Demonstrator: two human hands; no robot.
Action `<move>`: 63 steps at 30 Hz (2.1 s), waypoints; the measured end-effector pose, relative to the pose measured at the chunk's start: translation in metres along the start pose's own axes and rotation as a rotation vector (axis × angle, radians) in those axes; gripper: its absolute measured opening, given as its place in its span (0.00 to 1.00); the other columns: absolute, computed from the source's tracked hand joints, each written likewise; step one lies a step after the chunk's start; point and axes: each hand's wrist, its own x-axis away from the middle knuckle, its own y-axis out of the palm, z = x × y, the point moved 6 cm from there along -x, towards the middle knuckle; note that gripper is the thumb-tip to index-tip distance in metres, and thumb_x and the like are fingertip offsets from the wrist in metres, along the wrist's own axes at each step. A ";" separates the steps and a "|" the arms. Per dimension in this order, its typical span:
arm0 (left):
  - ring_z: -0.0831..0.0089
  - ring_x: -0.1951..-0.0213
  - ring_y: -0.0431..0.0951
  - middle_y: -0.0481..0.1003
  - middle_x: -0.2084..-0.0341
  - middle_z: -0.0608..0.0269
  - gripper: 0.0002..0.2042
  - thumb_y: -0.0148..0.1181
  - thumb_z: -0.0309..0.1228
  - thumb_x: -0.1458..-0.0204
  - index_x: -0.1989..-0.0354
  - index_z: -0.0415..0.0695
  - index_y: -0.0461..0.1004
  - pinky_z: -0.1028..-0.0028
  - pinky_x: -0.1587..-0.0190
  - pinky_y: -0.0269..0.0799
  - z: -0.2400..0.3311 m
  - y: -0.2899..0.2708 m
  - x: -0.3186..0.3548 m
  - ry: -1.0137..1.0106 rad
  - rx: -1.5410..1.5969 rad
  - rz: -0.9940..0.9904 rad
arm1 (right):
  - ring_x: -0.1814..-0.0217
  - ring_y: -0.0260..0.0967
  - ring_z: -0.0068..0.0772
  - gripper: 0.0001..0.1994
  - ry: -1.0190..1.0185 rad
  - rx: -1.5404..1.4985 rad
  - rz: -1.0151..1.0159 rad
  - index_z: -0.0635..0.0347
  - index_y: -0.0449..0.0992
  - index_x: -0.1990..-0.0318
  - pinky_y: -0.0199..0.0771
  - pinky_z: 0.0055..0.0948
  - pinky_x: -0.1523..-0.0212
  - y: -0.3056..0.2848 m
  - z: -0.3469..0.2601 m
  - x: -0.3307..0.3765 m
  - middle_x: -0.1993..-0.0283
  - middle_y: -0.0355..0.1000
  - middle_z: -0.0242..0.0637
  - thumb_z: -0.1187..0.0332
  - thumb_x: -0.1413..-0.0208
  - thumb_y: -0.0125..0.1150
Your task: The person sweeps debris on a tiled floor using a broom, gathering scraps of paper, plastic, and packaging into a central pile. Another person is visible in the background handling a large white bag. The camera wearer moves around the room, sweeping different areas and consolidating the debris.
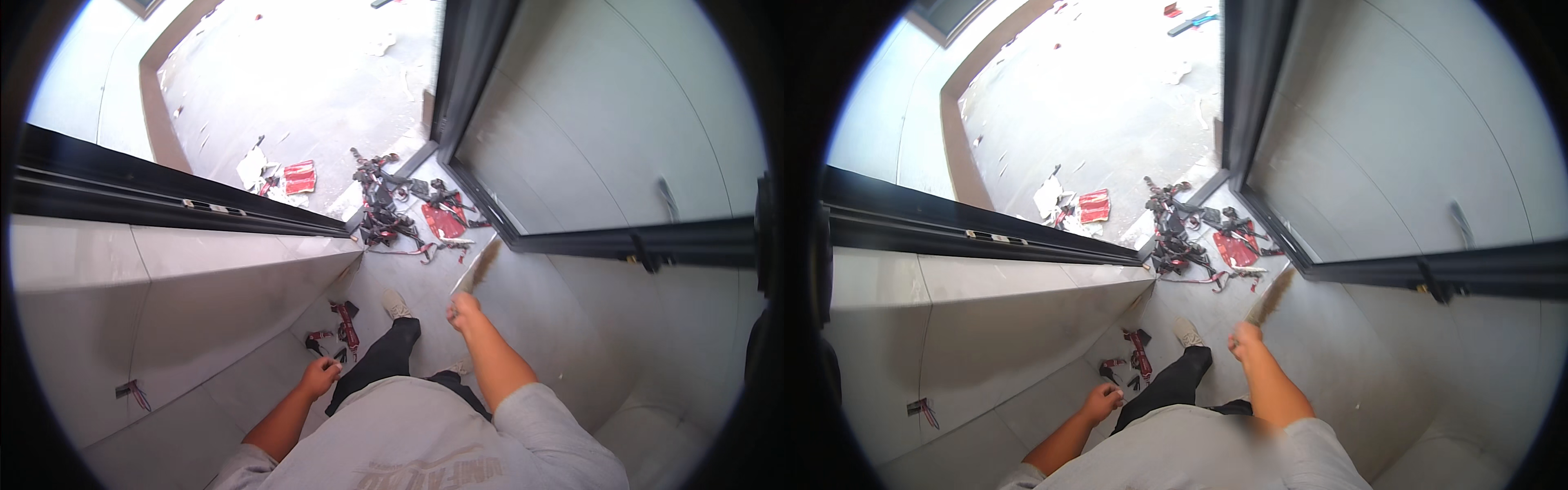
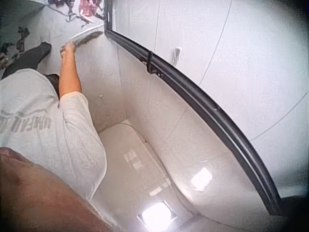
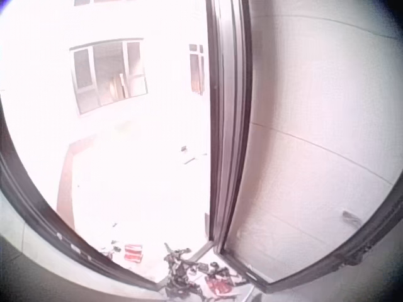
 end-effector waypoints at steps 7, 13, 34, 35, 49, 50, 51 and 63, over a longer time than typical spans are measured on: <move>0.72 0.71 0.79 0.79 0.71 0.59 0.11 0.62 0.34 0.45 0.62 0.37 0.77 0.71 0.68 0.74 -0.069 -0.064 0.024 -0.209 0.068 0.219 | 0.77 0.63 0.24 0.04 -0.020 0.169 -0.425 0.56 0.66 0.60 0.60 0.22 0.84 0.260 -0.061 0.079 0.71 0.64 0.34 0.72 0.42 0.51; 0.71 0.71 0.79 0.79 0.71 0.59 0.10 0.63 0.31 0.46 0.63 0.37 0.77 0.71 0.69 0.75 -0.114 -0.071 0.048 -0.427 0.296 0.289 | 0.80 0.61 0.24 0.05 -0.209 0.302 -0.588 0.55 0.67 0.60 0.60 0.24 0.84 0.285 -0.110 0.146 0.73 0.66 0.33 0.71 0.42 0.54; 0.77 0.69 0.78 0.78 0.71 0.64 0.12 0.62 0.35 0.43 0.58 0.39 0.78 0.73 0.63 0.73 0.006 0.154 0.115 -0.329 0.509 0.330 | 0.80 0.66 0.25 0.09 0.663 1.487 -0.467 0.57 0.72 0.69 0.71 0.27 0.77 0.069 -0.071 0.138 0.77 0.69 0.31 0.62 0.41 0.59; 0.77 0.69 0.77 0.78 0.71 0.64 0.12 0.62 0.35 0.42 0.57 0.39 0.77 0.74 0.64 0.72 0.004 0.161 0.124 -0.342 0.531 0.332 | 0.80 0.65 0.24 0.10 0.694 1.549 -0.467 0.56 0.72 0.69 0.70 0.27 0.77 0.078 -0.059 0.142 0.77 0.68 0.30 0.61 0.41 0.59; 0.75 0.65 0.78 0.79 0.70 0.63 0.11 0.61 0.35 0.42 0.57 0.40 0.78 0.72 0.60 0.74 -0.244 0.289 0.303 -0.600 0.722 0.619 | 0.82 0.66 0.27 0.10 0.436 1.566 -0.688 0.55 0.71 0.64 0.69 0.31 0.82 0.124 0.362 0.020 0.78 0.69 0.35 0.61 0.40 0.61; 0.74 0.66 0.79 0.79 0.71 0.63 0.11 0.61 0.35 0.43 0.58 0.40 0.78 0.72 0.61 0.75 -0.267 0.306 0.314 -0.646 0.733 0.598 | 0.82 0.65 0.28 0.10 0.364 1.516 -0.660 0.56 0.71 0.64 0.68 0.32 0.82 0.121 0.370 0.012 0.77 0.69 0.35 0.62 0.40 0.62; 0.73 0.67 0.79 0.79 0.71 0.63 0.11 0.62 0.35 0.43 0.59 0.40 0.78 0.72 0.62 0.75 -0.286 0.327 0.326 -0.697 0.754 0.580 | 0.82 0.65 0.29 0.10 0.318 1.522 -0.602 0.56 0.71 0.65 0.68 0.33 0.82 0.116 0.366 0.002 0.77 0.69 0.36 0.62 0.41 0.63; 0.73 0.75 0.77 0.77 0.78 0.61 0.12 0.63 0.35 0.45 0.71 0.37 0.76 0.72 0.71 0.73 -0.266 0.310 0.298 -0.615 0.735 0.520 | 0.82 0.64 0.29 0.11 -0.060 1.602 -0.172 0.53 0.72 0.69 0.61 0.33 0.81 0.092 -0.036 0.022 0.81 0.65 0.32 0.60 0.41 0.65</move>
